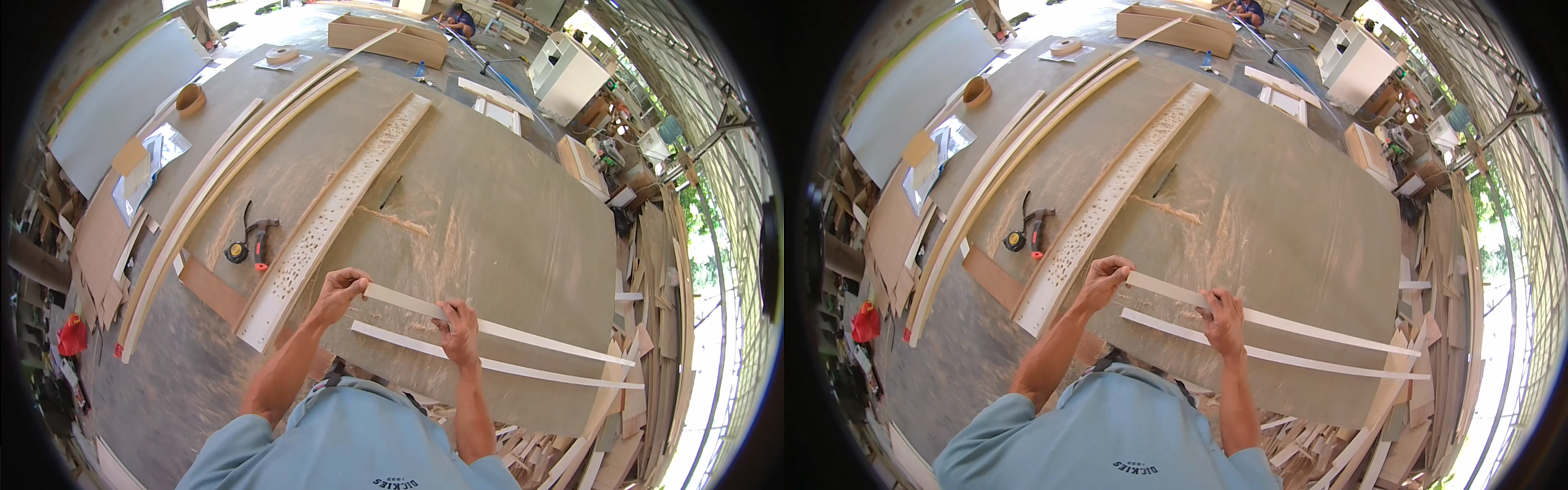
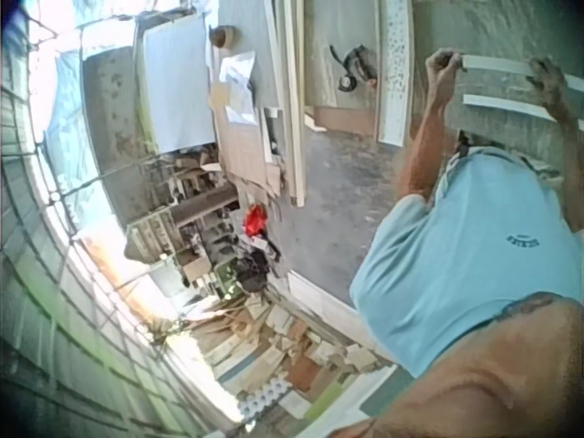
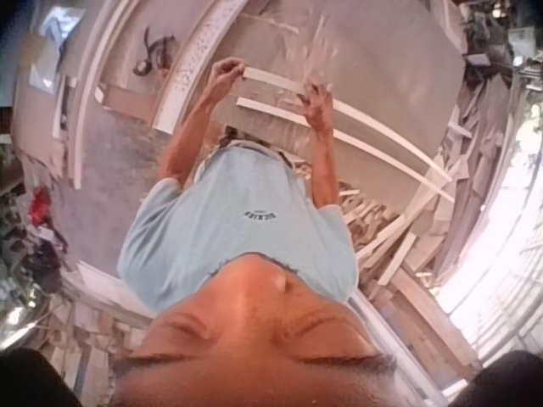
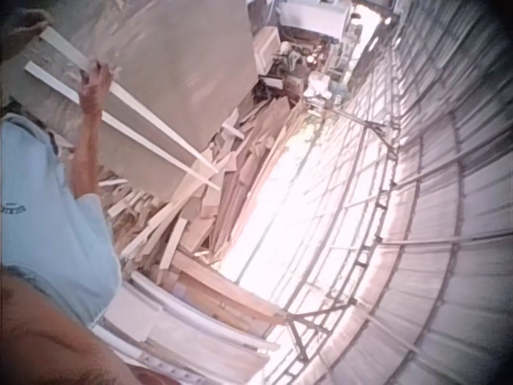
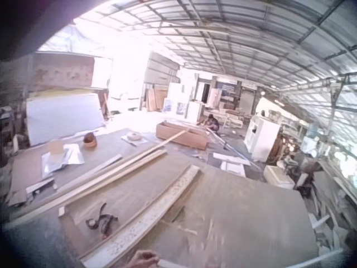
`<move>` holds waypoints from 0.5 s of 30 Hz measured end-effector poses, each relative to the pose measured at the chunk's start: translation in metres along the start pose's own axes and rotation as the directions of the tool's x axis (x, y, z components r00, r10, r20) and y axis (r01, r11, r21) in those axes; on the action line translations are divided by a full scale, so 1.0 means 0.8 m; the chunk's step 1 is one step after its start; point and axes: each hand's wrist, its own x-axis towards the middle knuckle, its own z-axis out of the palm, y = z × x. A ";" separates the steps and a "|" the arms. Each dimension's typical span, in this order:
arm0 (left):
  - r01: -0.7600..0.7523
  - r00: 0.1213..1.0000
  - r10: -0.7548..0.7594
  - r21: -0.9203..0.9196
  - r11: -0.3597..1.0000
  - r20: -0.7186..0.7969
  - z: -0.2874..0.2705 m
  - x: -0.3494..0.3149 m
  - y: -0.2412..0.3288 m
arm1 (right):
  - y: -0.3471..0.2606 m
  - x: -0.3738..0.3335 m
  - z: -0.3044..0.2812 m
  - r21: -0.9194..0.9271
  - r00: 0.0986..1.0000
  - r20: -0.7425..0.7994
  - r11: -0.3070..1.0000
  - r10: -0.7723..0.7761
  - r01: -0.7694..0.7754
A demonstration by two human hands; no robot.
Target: The person measures and aligns wooden strips on a large workbench. They use a measuring tape to mark lengths, a hammer to secure parts, and move various wooden components around the workspace.
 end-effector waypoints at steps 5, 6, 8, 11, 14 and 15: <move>0.099 0.995 -0.098 -0.069 0.993 0.014 0.019 0.009 -0.004 | -0.006 0.004 -0.025 0.058 0.999 0.045 0.998 0.024 -0.027; 0.136 0.990 -0.134 -0.088 0.987 0.032 0.024 0.012 0.000 | -0.006 0.004 -0.029 0.059 0.998 0.047 0.998 0.031 -0.034; 0.228 0.971 -0.219 -0.108 0.968 0.094 0.024 0.018 0.005 | -0.006 0.004 -0.036 0.062 0.998 0.054 0.997 0.042 -0.045; 0.298 0.953 -0.281 -0.172 0.939 0.116 0.016 0.019 -0.003 | -0.010 0.005 -0.036 0.057 0.998 0.043 0.997 0.039 -0.042; 0.186 0.977 -0.204 -0.206 0.961 -0.066 0.017 0.010 -0.014 | -0.007 0.004 -0.033 0.059 0.999 0.036 0.998 0.031 -0.033; 0.123 0.976 -0.156 -0.200 0.972 -0.155 0.020 0.006 -0.018 | -0.006 0.004 -0.031 0.057 0.999 0.034 0.998 0.028 -0.030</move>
